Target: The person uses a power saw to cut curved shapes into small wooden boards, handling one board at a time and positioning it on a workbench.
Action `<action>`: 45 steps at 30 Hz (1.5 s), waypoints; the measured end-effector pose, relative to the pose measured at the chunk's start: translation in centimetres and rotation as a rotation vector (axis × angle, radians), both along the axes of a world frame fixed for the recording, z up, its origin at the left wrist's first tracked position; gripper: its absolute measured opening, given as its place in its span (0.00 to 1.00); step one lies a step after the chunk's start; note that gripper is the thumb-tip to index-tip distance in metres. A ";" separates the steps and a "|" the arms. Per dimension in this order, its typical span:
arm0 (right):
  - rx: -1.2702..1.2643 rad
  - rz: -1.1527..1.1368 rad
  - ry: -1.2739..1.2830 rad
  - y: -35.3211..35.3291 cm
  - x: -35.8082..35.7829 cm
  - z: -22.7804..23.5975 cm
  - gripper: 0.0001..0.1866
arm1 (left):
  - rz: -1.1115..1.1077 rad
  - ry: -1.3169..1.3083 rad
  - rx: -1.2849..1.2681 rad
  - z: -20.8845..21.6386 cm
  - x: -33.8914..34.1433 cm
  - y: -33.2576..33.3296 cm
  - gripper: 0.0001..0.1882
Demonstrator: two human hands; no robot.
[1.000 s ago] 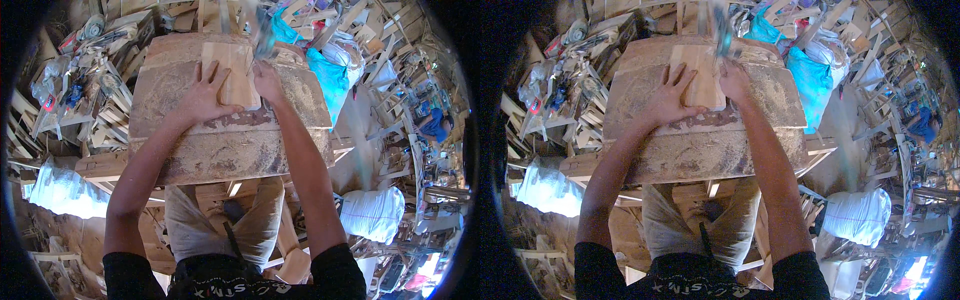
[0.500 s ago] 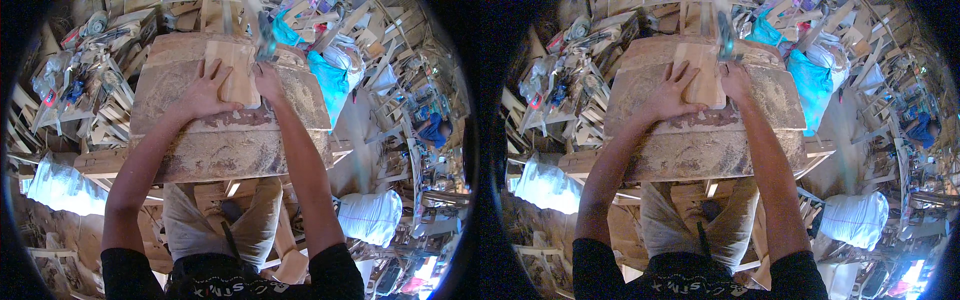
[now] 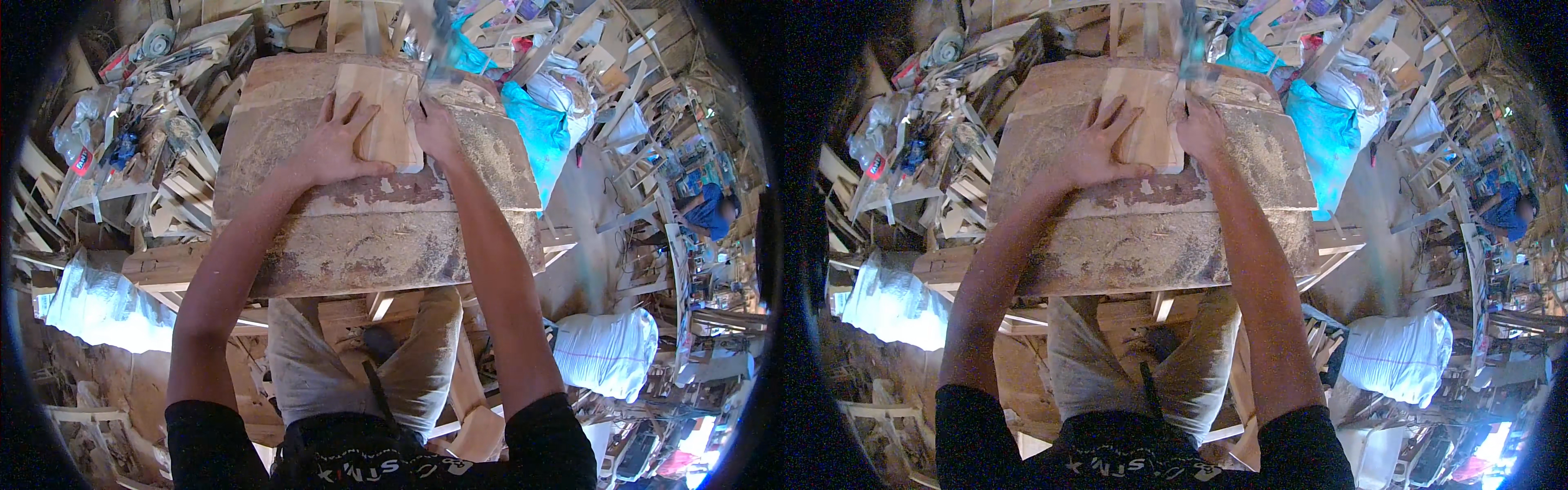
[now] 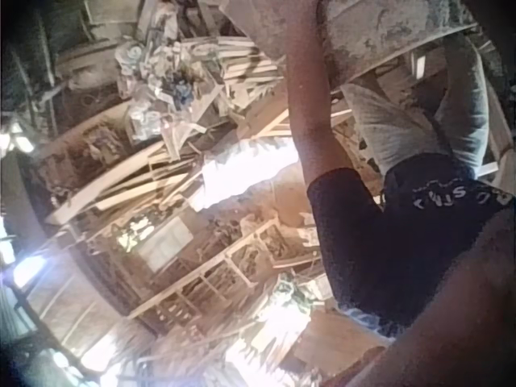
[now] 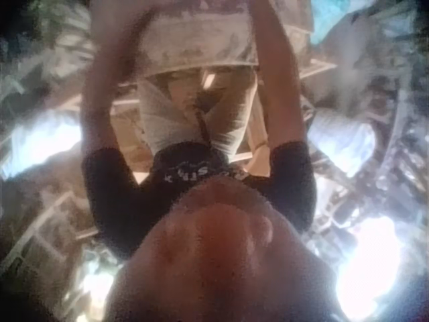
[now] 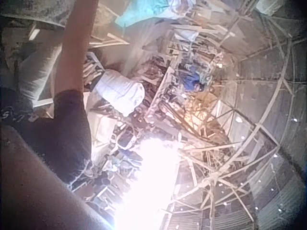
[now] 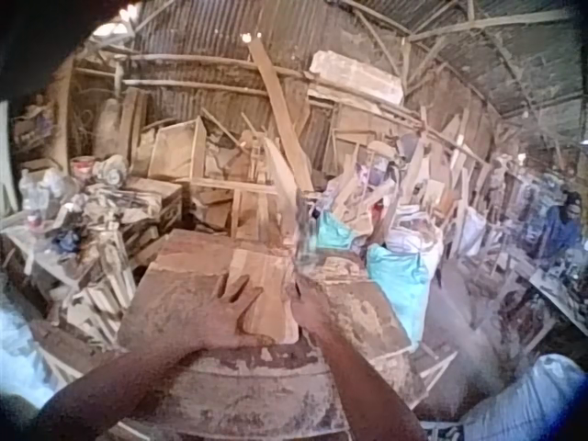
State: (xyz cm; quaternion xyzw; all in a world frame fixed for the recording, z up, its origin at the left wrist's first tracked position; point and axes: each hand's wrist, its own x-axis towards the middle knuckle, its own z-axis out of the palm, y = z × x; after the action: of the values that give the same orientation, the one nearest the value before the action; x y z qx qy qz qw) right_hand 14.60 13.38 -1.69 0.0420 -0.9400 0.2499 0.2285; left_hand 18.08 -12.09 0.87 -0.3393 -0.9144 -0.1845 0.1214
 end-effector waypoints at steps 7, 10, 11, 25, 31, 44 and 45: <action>-0.008 -0.024 0.021 -0.2 -0.4 -0.3 0.26 | -0.018 0.021 -0.024 0.4 -0.3 -0.1 0.61; -0.051 -0.022 -0.016 -0.3 -0.4 0.0 0.28 | 0.010 -0.049 -0.034 0.6 -0.3 -0.1 0.60; -0.039 -0.028 -0.038 -0.2 -0.4 0.0 0.28 | -0.006 -0.025 -0.024 0.4 -0.5 -0.1 0.60; 0.006 -0.049 -0.113 -0.3 -0.7 0.6 0.26 | -0.016 -0.015 -0.090 1.3 -1.0 -0.4 0.61; -0.005 -0.040 -0.101 -0.5 -0.3 0.8 0.31 | 0.002 -0.082 -0.099 1.8 -0.8 -0.4 0.62; 0.036 -0.156 -0.116 -1.1 -0.6 1.4 0.29 | -0.040 -0.009 -0.107 1.3 -2.2 -0.3 0.61; 0.051 -0.136 -0.054 -0.7 -1.1 0.9 0.29 | -0.037 -0.019 -0.106 1.4 -2.1 -0.2 0.60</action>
State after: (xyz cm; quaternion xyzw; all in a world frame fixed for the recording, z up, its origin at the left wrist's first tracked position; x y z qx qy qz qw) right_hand 13.54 12.66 -0.77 -0.0229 -0.9525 0.2107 0.2185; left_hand 15.99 -12.27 2.27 -0.3603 -0.9176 -0.1412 0.0910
